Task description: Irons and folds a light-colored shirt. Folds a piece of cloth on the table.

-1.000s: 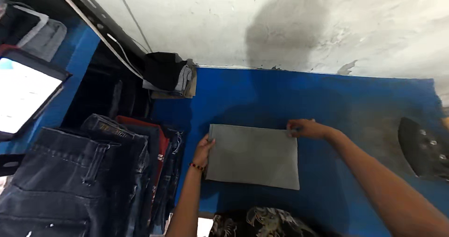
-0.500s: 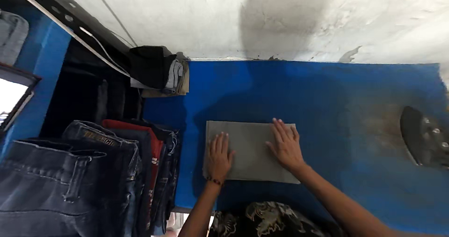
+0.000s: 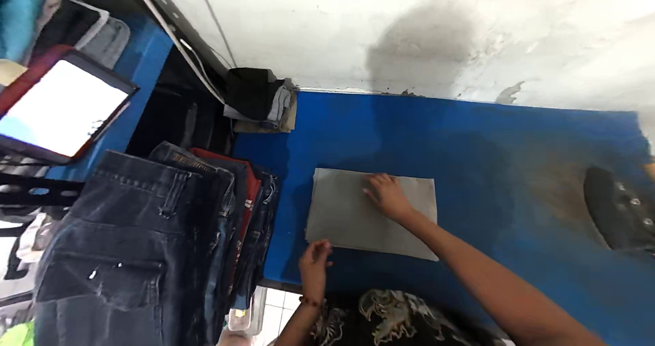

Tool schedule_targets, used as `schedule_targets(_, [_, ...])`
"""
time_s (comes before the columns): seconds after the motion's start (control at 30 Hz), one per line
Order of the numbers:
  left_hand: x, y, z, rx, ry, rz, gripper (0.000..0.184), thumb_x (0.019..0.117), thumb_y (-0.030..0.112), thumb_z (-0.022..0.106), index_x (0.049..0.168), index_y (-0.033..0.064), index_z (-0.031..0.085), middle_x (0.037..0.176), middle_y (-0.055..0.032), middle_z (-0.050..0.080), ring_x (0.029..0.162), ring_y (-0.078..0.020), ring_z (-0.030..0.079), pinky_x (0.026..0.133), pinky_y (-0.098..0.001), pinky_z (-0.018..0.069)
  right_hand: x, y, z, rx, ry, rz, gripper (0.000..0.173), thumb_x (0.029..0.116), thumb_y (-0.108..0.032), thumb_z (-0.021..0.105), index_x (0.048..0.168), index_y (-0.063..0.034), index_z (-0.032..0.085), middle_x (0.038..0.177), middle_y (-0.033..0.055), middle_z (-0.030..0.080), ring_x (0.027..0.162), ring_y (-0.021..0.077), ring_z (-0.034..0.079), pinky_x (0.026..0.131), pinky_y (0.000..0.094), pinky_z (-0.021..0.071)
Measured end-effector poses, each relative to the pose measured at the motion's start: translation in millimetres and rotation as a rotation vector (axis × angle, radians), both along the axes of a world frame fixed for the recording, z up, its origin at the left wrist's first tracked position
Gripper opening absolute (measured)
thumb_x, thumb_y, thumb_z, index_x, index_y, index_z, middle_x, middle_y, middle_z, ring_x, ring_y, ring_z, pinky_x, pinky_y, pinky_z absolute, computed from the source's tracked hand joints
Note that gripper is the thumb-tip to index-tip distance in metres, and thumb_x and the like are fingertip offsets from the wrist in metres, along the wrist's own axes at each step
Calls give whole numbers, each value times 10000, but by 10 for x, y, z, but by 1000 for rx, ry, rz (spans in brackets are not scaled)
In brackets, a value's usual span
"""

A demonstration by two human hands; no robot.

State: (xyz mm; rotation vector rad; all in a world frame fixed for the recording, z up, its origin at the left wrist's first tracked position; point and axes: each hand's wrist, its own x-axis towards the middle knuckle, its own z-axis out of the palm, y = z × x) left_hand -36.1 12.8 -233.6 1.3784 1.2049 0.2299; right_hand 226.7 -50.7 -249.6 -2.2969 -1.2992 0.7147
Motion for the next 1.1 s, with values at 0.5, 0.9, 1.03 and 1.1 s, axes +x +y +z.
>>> schedule_targets(0.5, [280,70,73,-580,-35,694,257,1052,145,563,1243,-25,591,995,-104,623,791,-136,589,661,-259,492,303,1628,-104,-138,466,132,274,1023,-162,647,1159,69,704,1189,270,678,1147,369,636,1043,531,457])
schedule_targets(0.9, [274,63,-34,-561,91,688,195,1045,144,586,1095,-44,607,855,-92,601,692,-128,589,604,-237,504,218,1722,-177,-127,369,70,229,1018,-70,614,1196,64,668,1158,252,688,1100,366,665,999,525,498])
schedule_targets(1.03, [251,-66,-12,-458,113,672,262,1081,157,516,1249,-41,552,966,-143,622,770,-181,629,648,-311,534,151,1657,-258,-35,275,36,280,1010,-121,646,1226,56,652,1137,255,695,1105,405,667,992,571,505])
schedule_targets(1.1, [238,-185,28,-232,73,539,321,1085,159,504,1306,-74,502,1080,-211,620,898,-254,642,744,-397,552,168,1482,-162,120,209,27,344,1017,-142,640,1281,78,619,1219,278,657,1176,429,624,1040,553,482])
